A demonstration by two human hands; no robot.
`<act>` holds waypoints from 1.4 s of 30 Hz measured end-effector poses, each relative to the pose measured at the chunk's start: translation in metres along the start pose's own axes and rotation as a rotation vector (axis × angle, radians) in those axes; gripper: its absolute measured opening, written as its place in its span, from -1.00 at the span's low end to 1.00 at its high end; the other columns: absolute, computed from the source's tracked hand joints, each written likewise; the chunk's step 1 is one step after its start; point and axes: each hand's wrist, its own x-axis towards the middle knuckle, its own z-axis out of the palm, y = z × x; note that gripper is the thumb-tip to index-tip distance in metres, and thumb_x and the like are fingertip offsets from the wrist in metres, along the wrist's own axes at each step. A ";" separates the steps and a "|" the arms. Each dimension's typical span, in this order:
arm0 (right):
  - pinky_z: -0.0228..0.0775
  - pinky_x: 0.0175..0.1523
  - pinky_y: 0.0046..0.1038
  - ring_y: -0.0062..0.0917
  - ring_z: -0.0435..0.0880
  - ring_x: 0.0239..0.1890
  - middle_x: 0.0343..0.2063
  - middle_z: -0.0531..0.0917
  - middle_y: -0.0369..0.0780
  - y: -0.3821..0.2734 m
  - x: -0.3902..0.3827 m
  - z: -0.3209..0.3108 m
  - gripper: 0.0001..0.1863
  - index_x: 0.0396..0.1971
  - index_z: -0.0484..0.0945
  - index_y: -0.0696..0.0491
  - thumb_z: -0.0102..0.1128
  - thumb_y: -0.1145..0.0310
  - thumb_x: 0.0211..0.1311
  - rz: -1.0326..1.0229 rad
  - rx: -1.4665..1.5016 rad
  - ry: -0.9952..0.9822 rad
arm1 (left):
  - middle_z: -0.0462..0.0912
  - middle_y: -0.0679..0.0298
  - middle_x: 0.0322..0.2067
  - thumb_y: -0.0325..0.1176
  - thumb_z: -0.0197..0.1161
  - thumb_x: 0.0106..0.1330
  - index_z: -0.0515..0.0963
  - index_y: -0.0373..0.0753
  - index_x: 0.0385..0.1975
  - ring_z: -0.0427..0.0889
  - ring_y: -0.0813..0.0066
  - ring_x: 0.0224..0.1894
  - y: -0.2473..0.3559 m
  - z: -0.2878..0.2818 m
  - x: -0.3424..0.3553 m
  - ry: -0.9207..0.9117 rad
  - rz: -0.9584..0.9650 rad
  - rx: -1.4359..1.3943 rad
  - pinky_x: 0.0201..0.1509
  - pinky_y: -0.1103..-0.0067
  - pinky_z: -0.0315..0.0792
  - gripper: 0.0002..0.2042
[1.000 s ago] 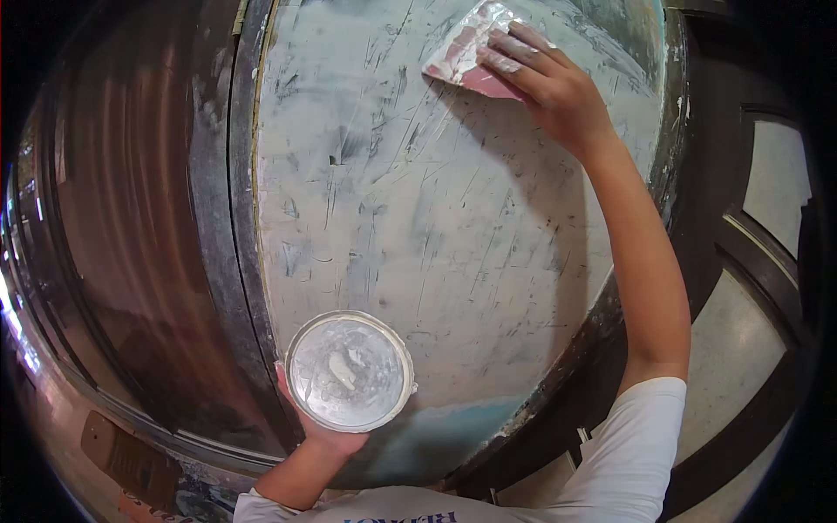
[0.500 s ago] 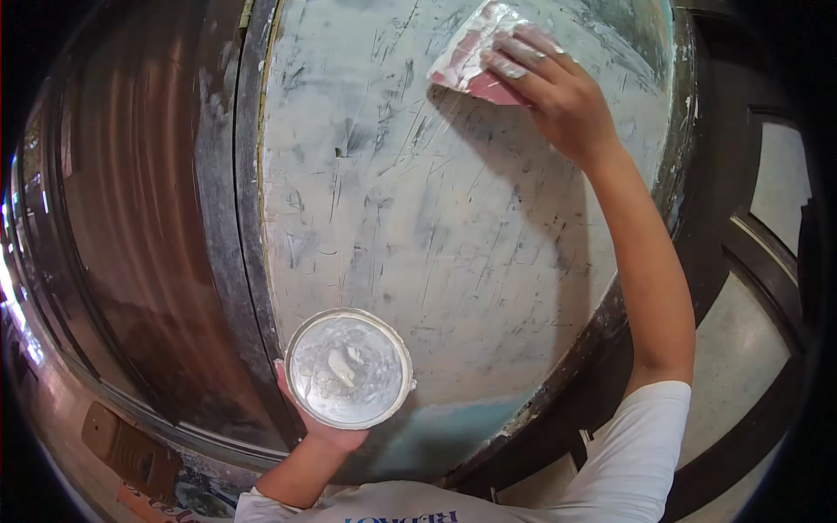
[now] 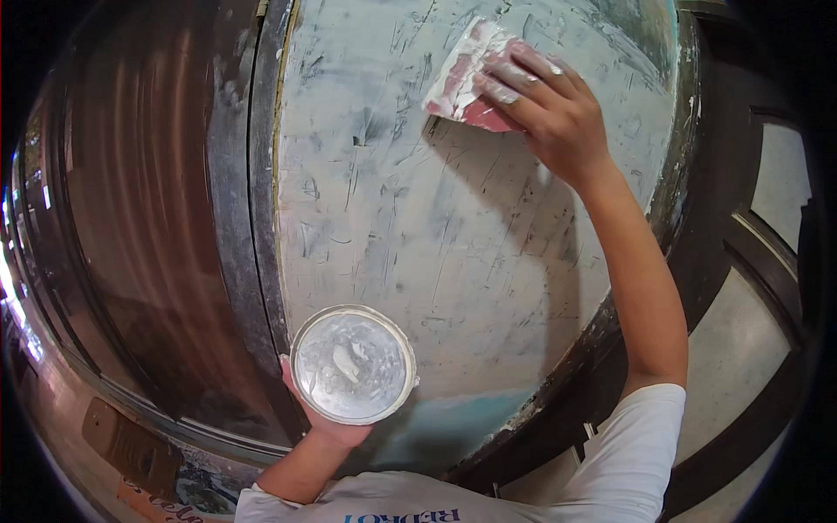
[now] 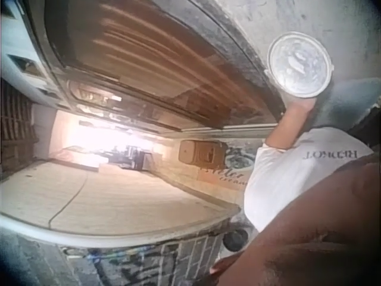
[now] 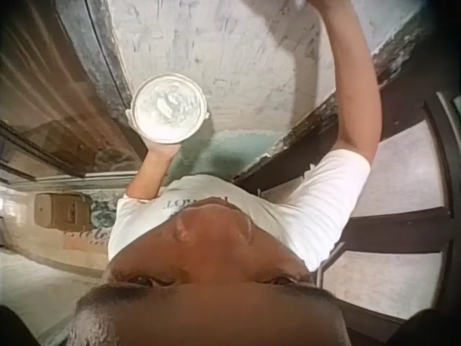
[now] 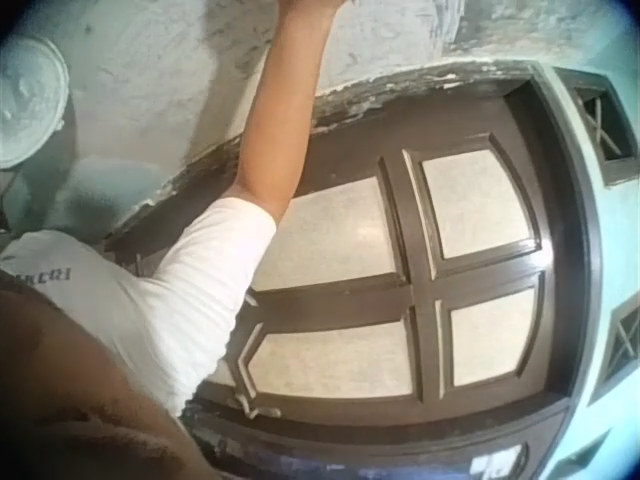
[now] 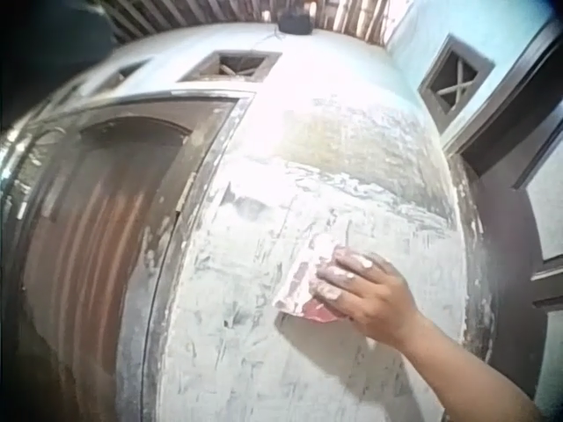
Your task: Apply putty to a wall using a putty knife and a container.
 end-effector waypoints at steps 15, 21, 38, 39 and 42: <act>-0.05 0.42 -0.26 -0.64 0.51 0.16 0.01 0.64 -0.57 -0.025 -0.012 -0.012 -0.68 -0.03 0.64 -0.37 0.16 0.27 0.22 0.076 -0.078 -0.077 | 0.29 0.24 0.34 0.51 -0.15 0.17 0.25 0.01 0.36 0.31 0.09 0.34 0.026 -0.001 -0.023 0.018 -0.041 -0.048 0.37 0.03 0.22 -0.13; -0.11 0.42 -0.22 -0.64 0.49 0.18 0.05 0.61 -0.58 -0.038 -0.009 -0.010 -0.72 -0.06 0.65 -0.39 0.14 0.22 0.25 0.119 -0.078 -0.100 | 0.31 0.25 0.33 0.51 -0.12 0.17 0.26 0.02 0.35 0.32 0.08 0.33 0.040 0.000 -0.036 0.015 -0.056 -0.028 0.36 -0.01 0.22 -0.14; -0.22 0.42 -0.21 -0.67 0.47 0.19 0.02 0.63 -0.60 -0.077 0.006 -0.046 -0.66 -0.04 0.64 -0.40 0.19 0.28 0.20 0.237 -0.056 -0.221 | 0.33 0.25 0.31 0.51 -0.15 0.17 0.26 0.01 0.34 0.33 0.11 0.32 0.089 -0.022 -0.058 0.114 -0.100 0.004 0.37 0.05 0.22 -0.13; 0.17 0.25 -0.28 -0.60 0.63 -0.02 -0.07 0.69 -0.47 -0.076 0.022 -0.062 -0.76 -0.14 0.66 -0.22 0.25 0.36 0.19 0.246 -0.020 -0.197 | 0.32 0.24 0.32 0.53 -0.13 0.15 0.25 0.04 0.35 0.33 0.03 0.31 0.093 -0.024 -0.059 0.117 -0.103 0.028 0.31 -0.12 0.21 -0.13; 0.45 -0.11 -0.45 -0.58 0.69 -0.25 -0.22 0.71 -0.30 -0.085 0.038 -0.064 -0.91 -0.26 0.61 -0.03 0.24 0.36 0.26 0.806 0.485 -0.032 | 0.31 0.25 0.32 0.52 -0.13 0.15 0.25 0.05 0.35 0.32 0.04 0.31 0.103 -0.027 -0.057 0.118 -0.117 0.034 0.31 -0.11 0.22 -0.14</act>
